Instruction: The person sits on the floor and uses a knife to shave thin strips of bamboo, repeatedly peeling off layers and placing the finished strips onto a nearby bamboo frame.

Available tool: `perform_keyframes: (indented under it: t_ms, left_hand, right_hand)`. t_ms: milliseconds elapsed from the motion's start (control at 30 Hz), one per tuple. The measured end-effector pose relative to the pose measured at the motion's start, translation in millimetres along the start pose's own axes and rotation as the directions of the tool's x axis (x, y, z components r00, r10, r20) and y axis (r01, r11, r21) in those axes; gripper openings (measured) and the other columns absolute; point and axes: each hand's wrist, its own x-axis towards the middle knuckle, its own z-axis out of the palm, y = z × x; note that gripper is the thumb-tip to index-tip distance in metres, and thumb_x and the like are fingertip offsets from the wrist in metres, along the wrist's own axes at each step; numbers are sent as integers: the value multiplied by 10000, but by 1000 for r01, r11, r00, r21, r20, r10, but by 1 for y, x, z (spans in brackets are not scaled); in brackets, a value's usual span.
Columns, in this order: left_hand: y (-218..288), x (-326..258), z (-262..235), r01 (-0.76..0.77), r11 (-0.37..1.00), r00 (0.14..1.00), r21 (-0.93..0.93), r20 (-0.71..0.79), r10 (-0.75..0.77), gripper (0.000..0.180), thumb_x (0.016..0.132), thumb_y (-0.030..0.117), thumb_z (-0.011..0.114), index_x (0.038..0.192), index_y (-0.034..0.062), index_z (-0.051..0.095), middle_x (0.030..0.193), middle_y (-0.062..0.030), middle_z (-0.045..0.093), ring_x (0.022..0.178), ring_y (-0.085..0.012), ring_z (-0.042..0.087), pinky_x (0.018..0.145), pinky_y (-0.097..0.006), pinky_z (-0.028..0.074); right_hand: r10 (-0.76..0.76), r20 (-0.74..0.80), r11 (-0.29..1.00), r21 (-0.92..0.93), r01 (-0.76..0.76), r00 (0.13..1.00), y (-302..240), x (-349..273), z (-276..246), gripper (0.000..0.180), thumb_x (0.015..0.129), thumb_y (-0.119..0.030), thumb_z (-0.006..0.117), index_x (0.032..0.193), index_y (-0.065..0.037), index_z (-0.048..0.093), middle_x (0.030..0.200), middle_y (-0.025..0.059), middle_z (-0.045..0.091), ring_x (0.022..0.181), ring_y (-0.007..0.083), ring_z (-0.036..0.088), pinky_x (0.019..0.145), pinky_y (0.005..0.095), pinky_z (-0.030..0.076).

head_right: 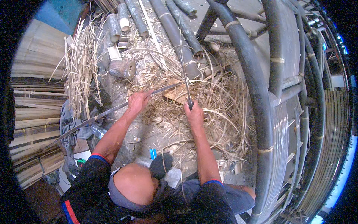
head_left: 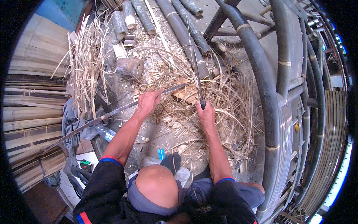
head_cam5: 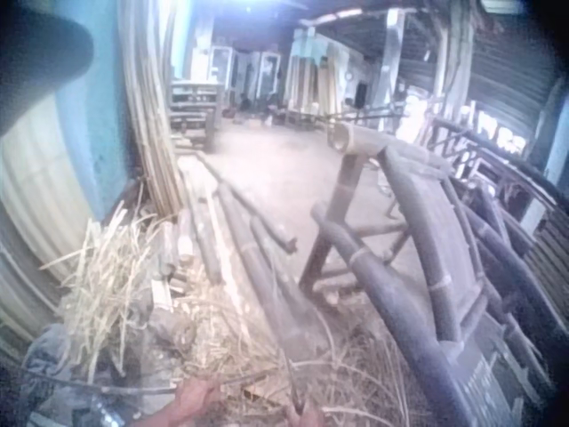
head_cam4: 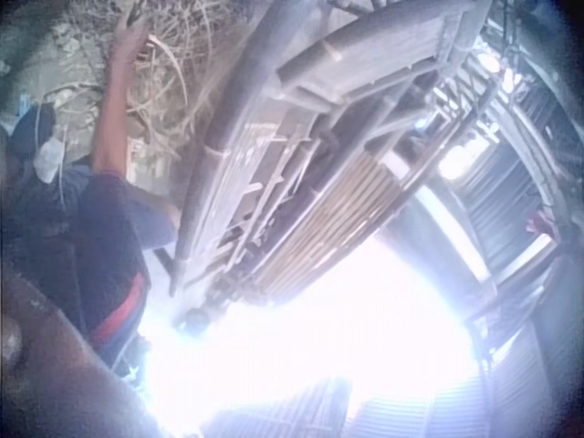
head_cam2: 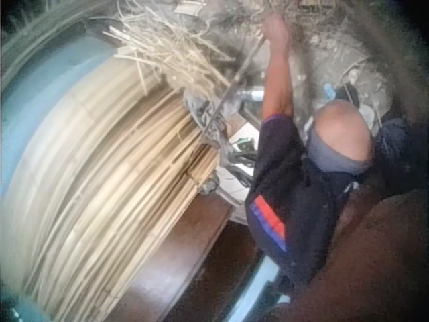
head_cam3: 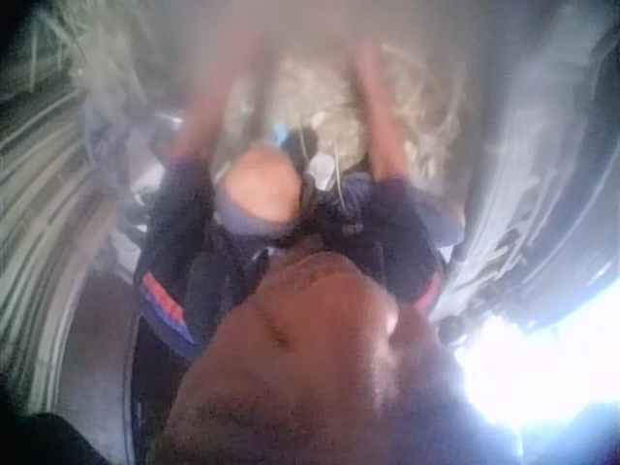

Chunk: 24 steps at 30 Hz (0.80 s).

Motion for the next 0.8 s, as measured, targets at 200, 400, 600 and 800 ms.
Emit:
perform_keyframes:
  t_ms: [200,400,600,800]
  left_hand:
    - [-7,5,8,-58,996,996,-70,-65,53,301,911,244,622,1198,278,702,820,-143,695,754,-345,683,651,-480,528]
    - [-11,2,10,11,999,999,-39,-35,-13,309,917,307,641,1221,307,693,863,-141,708,785,-353,681,694,-466,533]
    - [0,-6,10,-37,997,999,-62,-23,36,296,917,254,619,1202,281,697,832,-147,694,774,-354,678,688,-498,523]
    - [2,-1,4,15,996,1000,-83,4,-15,324,936,275,585,1247,277,677,874,-146,712,786,-360,687,707,-477,528]
  right_hand:
    - [110,221,979,-191,-67,969,28,26,20,456,896,-436,627,981,11,660,798,296,662,845,439,676,759,552,496]
    - [-144,-111,978,135,159,983,-61,14,-30,303,866,-264,717,972,13,658,786,243,673,709,391,682,606,455,513]
    - [150,174,934,-348,-82,973,19,21,17,467,903,-419,611,986,34,684,901,294,688,859,486,668,786,548,522]
    - [18,54,997,-81,-13,998,-1,13,0,374,935,-358,617,900,14,641,638,137,613,572,227,576,572,403,467]
